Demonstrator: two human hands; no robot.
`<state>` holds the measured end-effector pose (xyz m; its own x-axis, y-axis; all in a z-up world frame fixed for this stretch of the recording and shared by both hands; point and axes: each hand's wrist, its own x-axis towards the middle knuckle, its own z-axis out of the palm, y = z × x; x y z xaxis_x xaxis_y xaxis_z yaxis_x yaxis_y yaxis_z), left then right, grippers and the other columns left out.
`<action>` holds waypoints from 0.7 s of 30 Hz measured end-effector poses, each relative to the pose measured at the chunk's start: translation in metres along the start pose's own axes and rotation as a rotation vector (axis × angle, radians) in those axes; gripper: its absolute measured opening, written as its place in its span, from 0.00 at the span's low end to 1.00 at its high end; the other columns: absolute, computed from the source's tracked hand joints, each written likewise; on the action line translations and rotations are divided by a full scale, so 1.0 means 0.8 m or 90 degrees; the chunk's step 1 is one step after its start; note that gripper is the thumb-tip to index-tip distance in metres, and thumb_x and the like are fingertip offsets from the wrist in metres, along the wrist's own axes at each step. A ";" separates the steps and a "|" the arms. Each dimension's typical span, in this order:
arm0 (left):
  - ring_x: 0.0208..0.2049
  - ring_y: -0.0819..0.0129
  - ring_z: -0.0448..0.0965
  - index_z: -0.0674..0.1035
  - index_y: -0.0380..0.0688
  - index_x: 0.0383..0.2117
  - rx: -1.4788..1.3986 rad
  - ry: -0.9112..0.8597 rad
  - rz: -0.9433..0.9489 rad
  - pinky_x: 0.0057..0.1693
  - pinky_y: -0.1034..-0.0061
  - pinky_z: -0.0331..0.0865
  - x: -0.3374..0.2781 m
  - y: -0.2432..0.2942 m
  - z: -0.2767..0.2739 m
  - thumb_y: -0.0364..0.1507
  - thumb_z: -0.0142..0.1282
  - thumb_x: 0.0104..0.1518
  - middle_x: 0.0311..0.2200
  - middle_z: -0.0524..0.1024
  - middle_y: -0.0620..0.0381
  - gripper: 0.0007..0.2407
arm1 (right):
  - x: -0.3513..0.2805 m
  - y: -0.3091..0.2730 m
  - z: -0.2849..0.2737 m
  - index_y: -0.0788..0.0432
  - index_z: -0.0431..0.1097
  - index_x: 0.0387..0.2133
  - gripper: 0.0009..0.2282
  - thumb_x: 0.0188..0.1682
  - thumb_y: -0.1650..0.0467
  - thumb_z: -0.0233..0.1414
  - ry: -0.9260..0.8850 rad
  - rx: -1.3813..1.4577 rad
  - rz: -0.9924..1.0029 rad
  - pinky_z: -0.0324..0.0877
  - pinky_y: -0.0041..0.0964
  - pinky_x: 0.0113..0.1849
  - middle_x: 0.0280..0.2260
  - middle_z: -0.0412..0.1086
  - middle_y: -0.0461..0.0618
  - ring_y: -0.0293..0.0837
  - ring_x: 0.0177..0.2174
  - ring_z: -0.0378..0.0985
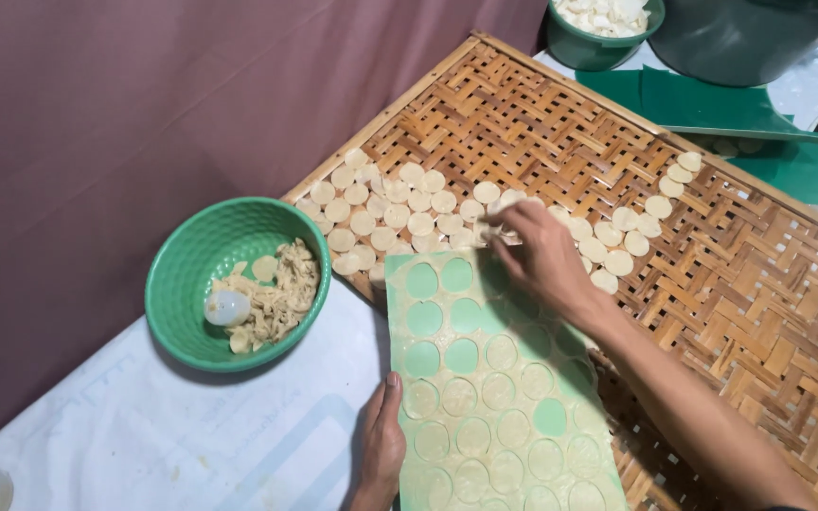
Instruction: Using a stencil to cut circular pieces from thin dough, arranging them on a bamboo tray for drying, and re-rolling the remaining dough.
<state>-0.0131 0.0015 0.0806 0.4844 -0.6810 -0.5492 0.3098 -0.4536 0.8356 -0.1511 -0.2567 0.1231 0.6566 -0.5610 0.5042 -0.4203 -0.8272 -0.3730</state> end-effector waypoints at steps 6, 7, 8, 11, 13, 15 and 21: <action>0.45 0.63 0.81 0.82 0.34 0.49 -0.046 -0.018 0.051 0.54 0.72 0.70 0.004 -0.008 0.001 0.40 0.38 0.64 0.47 0.85 0.48 0.23 | -0.092 -0.073 -0.001 0.55 0.79 0.39 0.09 0.45 0.71 0.58 -0.205 0.095 -0.094 0.83 0.31 0.35 0.37 0.76 0.48 0.42 0.34 0.80; 0.47 0.63 0.81 0.81 0.34 0.50 -0.057 -0.026 0.054 0.55 0.72 0.70 0.003 -0.007 0.002 0.40 0.37 0.64 0.49 0.84 0.47 0.23 | -0.102 -0.082 -0.003 0.55 0.79 0.39 0.10 0.44 0.71 0.58 -0.229 0.099 -0.085 0.82 0.32 0.37 0.38 0.77 0.47 0.41 0.35 0.79; 0.47 0.63 0.81 0.81 0.34 0.50 -0.058 -0.023 0.051 0.55 0.72 0.70 0.004 -0.011 0.001 0.40 0.37 0.64 0.49 0.84 0.47 0.23 | -0.113 -0.084 0.002 0.55 0.79 0.39 0.10 0.44 0.71 0.58 -0.231 0.102 -0.085 0.82 0.32 0.37 0.38 0.77 0.47 0.41 0.35 0.79; 0.40 0.67 0.75 0.82 0.32 0.42 -0.051 -0.010 0.086 0.50 0.74 0.67 0.009 -0.021 0.000 0.40 0.40 0.65 0.39 0.83 0.51 0.22 | -0.133 -0.092 0.007 0.49 0.79 0.42 0.16 0.38 0.73 0.62 -0.239 0.031 -0.113 0.80 0.34 0.44 0.41 0.77 0.41 0.39 0.38 0.78; 0.35 0.68 0.71 0.80 0.31 0.35 -0.067 -0.018 0.108 0.47 0.74 0.64 0.015 -0.032 -0.001 0.40 0.40 0.66 0.32 0.77 0.53 0.21 | -0.134 -0.102 0.000 0.54 0.79 0.43 0.13 0.44 0.70 0.57 -0.232 0.021 -0.167 0.74 0.33 0.38 0.37 0.73 0.42 0.41 0.34 0.70; 0.37 0.68 0.72 0.81 0.31 0.37 -0.079 -0.023 0.099 0.49 0.74 0.65 0.013 -0.029 0.001 0.39 0.40 0.66 0.34 0.79 0.52 0.21 | -0.147 -0.092 0.012 0.54 0.77 0.44 0.14 0.44 0.71 0.57 -0.231 -0.025 -0.206 0.75 0.34 0.39 0.38 0.73 0.43 0.42 0.35 0.70; 0.42 0.66 0.77 0.82 0.31 0.44 -0.078 -0.024 0.076 0.52 0.74 0.68 0.004 -0.011 0.002 0.39 0.39 0.65 0.41 0.83 0.49 0.22 | -0.132 -0.110 0.007 0.60 0.71 0.40 0.09 0.49 0.69 0.53 -0.275 0.007 -0.126 0.74 0.36 0.39 0.36 0.69 0.48 0.43 0.34 0.68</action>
<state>-0.0160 0.0026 0.0713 0.4929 -0.7483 -0.4438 0.3501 -0.2964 0.8886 -0.1799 -0.1244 0.0982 0.9245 -0.3261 0.1975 -0.2559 -0.9148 -0.3126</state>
